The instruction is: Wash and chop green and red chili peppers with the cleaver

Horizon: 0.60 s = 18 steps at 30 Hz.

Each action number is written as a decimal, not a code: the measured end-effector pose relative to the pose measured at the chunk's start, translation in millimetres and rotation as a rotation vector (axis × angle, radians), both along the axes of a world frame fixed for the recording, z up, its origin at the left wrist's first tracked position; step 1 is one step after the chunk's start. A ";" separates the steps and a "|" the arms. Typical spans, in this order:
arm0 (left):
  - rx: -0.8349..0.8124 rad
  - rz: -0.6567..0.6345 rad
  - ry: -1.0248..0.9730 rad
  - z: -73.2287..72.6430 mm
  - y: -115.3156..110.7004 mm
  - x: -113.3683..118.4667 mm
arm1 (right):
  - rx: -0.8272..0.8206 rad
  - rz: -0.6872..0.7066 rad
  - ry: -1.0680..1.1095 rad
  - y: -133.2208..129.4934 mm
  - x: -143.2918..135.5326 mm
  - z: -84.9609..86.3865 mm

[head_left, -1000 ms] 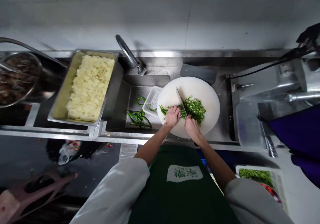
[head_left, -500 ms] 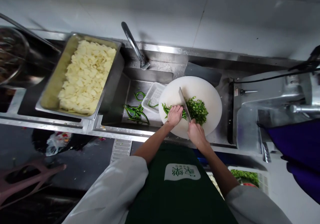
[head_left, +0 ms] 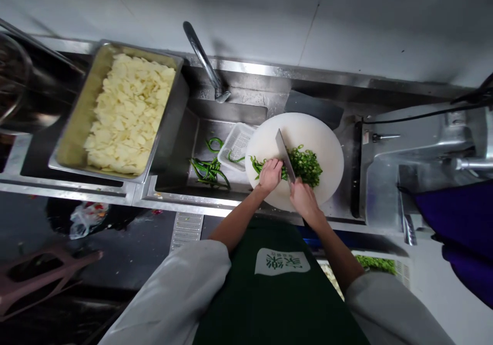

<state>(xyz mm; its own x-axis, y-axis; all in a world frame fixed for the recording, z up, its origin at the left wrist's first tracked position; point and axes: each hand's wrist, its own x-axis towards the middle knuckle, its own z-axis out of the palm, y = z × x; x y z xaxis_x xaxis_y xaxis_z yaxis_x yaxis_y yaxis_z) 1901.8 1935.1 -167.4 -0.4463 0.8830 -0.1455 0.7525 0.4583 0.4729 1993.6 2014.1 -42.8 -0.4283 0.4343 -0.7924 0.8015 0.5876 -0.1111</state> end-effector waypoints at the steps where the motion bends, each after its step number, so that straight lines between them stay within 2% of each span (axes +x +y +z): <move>1: 0.001 0.000 -0.002 -0.2 0.1 0.1 | -0.010 -0.001 -0.001 -0.2 -0.6 0.6; 10: -0.001 0.032 -0.025 -1.6 -0.4 1.4 | -0.023 -0.024 -0.014 -3.1 1.7 3.7; 15: -0.003 0.092 -0.042 2.4 3.8 2.5 | 0.018 -0.077 -0.002 -9.0 -6.7 -14.0; 18: 0.081 0.132 -0.085 11.2 -0.1 -0.1 | 0.022 -0.074 -0.003 -10.9 -10.4 -20.8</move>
<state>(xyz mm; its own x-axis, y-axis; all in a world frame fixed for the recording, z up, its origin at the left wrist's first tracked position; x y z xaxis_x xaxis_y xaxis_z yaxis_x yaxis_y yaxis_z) 1901.7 1935.0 -156.2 -0.5481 0.8280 -0.1180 0.6444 0.5081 0.5715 1983.2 2003.2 -63.7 -0.3923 0.4819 -0.7835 0.8429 0.5294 -0.0964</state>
